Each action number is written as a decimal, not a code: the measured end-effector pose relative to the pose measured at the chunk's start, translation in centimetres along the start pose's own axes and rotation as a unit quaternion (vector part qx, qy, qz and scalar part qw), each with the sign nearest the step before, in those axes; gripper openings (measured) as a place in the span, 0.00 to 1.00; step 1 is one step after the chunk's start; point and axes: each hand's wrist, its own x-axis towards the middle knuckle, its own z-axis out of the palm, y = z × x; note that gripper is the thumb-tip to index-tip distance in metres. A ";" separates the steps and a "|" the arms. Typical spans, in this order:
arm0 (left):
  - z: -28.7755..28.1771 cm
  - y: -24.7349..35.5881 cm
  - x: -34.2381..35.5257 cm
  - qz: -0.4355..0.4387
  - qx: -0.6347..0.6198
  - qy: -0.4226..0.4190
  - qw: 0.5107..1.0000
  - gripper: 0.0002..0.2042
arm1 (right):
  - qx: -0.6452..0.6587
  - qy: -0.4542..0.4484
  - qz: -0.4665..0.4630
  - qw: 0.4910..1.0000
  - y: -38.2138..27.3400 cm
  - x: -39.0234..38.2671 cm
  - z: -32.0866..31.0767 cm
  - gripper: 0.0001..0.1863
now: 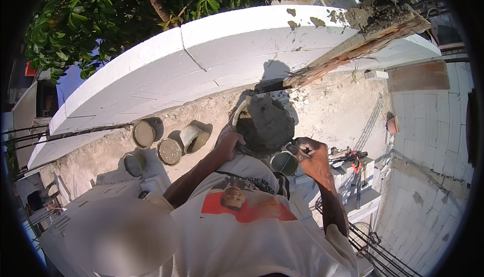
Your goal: The person scoops wet cement from a bucket using a trowel and applies it to a white wall on a rooftop. They repeatedly smooth the surface and fill gaps in the masonry, working along the wall's edge.
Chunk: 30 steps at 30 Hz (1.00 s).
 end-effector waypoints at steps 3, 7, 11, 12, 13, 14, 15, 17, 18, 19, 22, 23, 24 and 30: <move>0.3 0.3 -0.2 -0.007 0.000 -0.010 1.000 0.13 | 0.010 -0.026 -0.010 1.000 -4.7 1.7 -3.4 0.15; -3.3 -2.3 2.7 -0.021 0.006 0.006 1.000 0.08 | 0.220 -0.038 -0.006 0.975 -8.8 5.5 -7.2 0.08; -5.4 -3.6 2.5 0.312 0.396 -0.071 0.861 0.04 | 0.457 0.006 -0.006 0.889 -8.8 12.3 -11.7 0.12; -5.2 -3.5 2.9 0.209 0.279 -0.054 0.936 0.05 | 0.508 0.010 -0.029 0.861 -7.7 14.7 -13.2 0.10; -5.1 -3.3 3.4 0.098 0.157 -0.036 0.982 0.06 | 0.562 0.015 -0.049 0.825 -6.1 17.2 -14.9 0.08; -5.1 -3.6 3.9 -0.019 0.030 -0.015 0.999 0.06 | 0.617 -0.004 -0.089 0.782 -5.2 19.5 -16.9 0.07; -6.2 -4.5 4.0 0.038 0.085 -0.033 0.995 0.07 | 0.605 0.032 -0.122 0.786 -5.4 20.9 -18.4 0.07; -8.1 -5.4 5.2 0.134 0.172 -0.069 0.974 0.09 | 0.564 0.068 -0.201 0.798 -7.8 21.0 -21.2 0.09; -8.8 -5.8 6.0 0.176 0.199 -0.079 0.961 0.11 | 0.505 0.121 -0.235 0.822 -9.7 20.0 -21.7 0.10; -8.9 -6.3 6.7 0.191 0.202 -0.094 0.956 0.13 | 0.429 0.231 -0.243 0.839 -11.9 17.9 -22.2 0.13; -8.4 -6.0 6.4 0.172 0.171 -0.078 0.967 0.16 | 0.226 0.268 -0.241 0.905 -12.5 14.9 -21.0 0.13; -7.9 -5.5 6.0 0.149 0.164 -0.069 0.973 0.14 | 0.162 0.262 -0.202 0.930 -12.5 13.2 -19.5 0.13; -7.7 -5.1 5.5 0.133 0.153 -0.047 0.978 0.13 | 0.106 0.236 -0.170 0.951 -12.0 12.5 -17.4 0.13; -4.2 -2.0 0.5 0.272 0.238 -0.069 0.930 0.10 | -0.388 -0.038 -0.128 0.912 -3.5 4.9 -3.6 0.12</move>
